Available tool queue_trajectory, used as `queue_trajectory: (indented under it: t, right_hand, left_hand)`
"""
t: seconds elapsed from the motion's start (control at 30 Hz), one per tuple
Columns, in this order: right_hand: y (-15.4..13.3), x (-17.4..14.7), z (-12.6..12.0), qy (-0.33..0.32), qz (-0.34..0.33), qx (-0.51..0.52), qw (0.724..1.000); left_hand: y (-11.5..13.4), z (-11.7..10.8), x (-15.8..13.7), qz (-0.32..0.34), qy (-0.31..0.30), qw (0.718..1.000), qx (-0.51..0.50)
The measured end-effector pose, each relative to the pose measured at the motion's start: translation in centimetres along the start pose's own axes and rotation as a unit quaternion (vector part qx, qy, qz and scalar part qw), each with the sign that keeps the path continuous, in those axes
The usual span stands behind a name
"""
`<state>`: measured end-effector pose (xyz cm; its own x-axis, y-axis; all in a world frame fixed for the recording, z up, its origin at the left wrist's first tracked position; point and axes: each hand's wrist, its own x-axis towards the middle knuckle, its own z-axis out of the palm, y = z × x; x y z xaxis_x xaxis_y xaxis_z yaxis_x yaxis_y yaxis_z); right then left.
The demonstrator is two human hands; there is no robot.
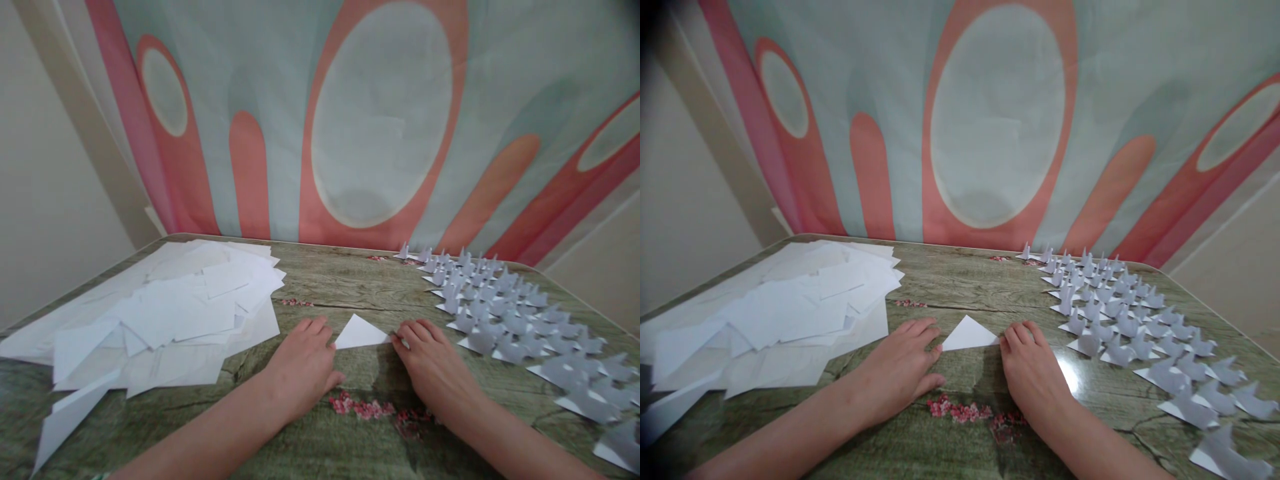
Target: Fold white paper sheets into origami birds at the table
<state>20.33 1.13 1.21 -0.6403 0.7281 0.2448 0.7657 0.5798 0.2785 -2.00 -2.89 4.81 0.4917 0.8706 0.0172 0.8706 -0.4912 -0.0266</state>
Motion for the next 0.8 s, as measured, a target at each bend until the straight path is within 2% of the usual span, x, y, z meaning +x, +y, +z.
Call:
queue_trajectory:
  t: [0.27, 0.4, 0.53, 0.63, 0.8]
  right_hand:
    - [-0.1, 0.1, -0.1, -0.037, 0.024, 0.02, 0.999]
    - [0.3, 0.3, 0.0, -0.04, 0.042, 0.076, 0.995]
    - [1.2, 0.5, 0.5, -0.02, 0.065, 0.168, 0.983]
    - [2.0, 0.9, 1.2, -0.009, 0.079, 0.222, 0.972]
    - [2.6, 2.5, 2.2, -0.027, 0.079, 0.356, 0.931]
  left_hand:
    - [0.4, -0.6, 0.4, 0.009, -0.024, 0.999, 0.03]
    - [0.4, -0.5, 0.7, 0.003, -0.022, 1.0, 0.009]
    - [-0.3, 1.1, 1.1, -0.051, 0.031, 0.998, -0.03]
    - [-0.9, 2.5, 1.4, -0.077, 0.084, 0.989, -0.096]
    - [-1.7, 4.3, 1.9, -0.07, 0.142, 0.968, -0.195]
